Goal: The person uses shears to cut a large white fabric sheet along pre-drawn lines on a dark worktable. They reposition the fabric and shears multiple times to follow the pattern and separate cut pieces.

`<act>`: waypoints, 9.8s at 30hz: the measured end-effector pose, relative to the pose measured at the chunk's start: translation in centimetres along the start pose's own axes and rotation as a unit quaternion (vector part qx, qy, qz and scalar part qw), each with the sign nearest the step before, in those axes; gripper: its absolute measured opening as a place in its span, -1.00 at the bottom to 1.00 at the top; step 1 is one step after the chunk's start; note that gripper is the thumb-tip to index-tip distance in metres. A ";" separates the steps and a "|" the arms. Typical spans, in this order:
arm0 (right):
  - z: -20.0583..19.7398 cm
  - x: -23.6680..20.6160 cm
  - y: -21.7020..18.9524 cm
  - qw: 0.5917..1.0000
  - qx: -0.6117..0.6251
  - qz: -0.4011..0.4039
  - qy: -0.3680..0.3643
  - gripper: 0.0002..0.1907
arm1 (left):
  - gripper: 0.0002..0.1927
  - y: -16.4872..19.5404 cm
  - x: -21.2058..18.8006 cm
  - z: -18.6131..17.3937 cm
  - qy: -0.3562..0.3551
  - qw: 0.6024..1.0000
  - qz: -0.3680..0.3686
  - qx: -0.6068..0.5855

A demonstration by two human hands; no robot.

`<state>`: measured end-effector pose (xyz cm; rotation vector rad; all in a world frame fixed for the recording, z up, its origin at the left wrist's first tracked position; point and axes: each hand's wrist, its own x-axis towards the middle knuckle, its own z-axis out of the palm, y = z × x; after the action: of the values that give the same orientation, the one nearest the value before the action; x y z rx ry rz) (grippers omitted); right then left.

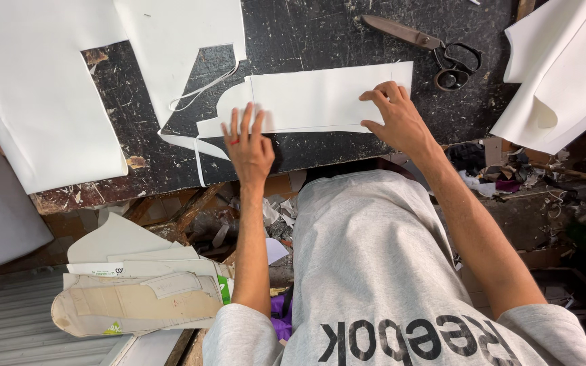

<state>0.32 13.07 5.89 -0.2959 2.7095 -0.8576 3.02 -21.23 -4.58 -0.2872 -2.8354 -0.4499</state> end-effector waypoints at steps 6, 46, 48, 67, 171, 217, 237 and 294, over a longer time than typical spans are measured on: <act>-0.1 0.0 0.0 1.000 -0.005 -0.006 0.002 -0.47 | -0.46 5.2 4.5 2.3 -0.057 0.997 0.044 -0.041; -6.7 -4.6 8.9 0.960 0.028 0.271 -0.063 -0.48 | -0.39 18.3 8.4 -1.4 -0.186 0.940 0.267 0.103; -5.7 -8.9 7.8 0.939 0.177 0.291 -0.046 -0.50 | -0.42 17.8 8.2 -1.3 -0.170 0.936 0.287 0.109; 6.7 -20.3 -0.9 0.759 0.507 0.409 0.009 -0.31 | -0.21 16.4 8.3 -1.1 -0.191 0.915 0.321 0.156; 4.8 -11.1 -2.2 0.821 0.380 0.418 0.083 -0.33 | -0.18 17.4 7.1 1.1 -0.170 0.915 0.289 0.223; 5.3 -13.8 -2.3 0.802 0.393 0.434 0.119 -0.40 | -0.17 16.3 8.9 -0.4 -0.213 0.925 0.265 0.171; 3.8 -14.4 -2.9 0.861 0.330 0.365 -0.130 -0.41 | -0.78 1.0 9.2 -7.8 -0.046 0.987 0.154 -0.010; 22.6 -3.8 -26.2 0.815 0.411 0.404 0.057 -0.24 | -0.67 -13.3 7.1 -5.3 -0.117 0.907 0.374 -0.152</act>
<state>14.08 -18.88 4.38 1.0240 1.9103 -1.5909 -5.59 -34.25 -1.40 -1.5033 -2.5633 -0.6998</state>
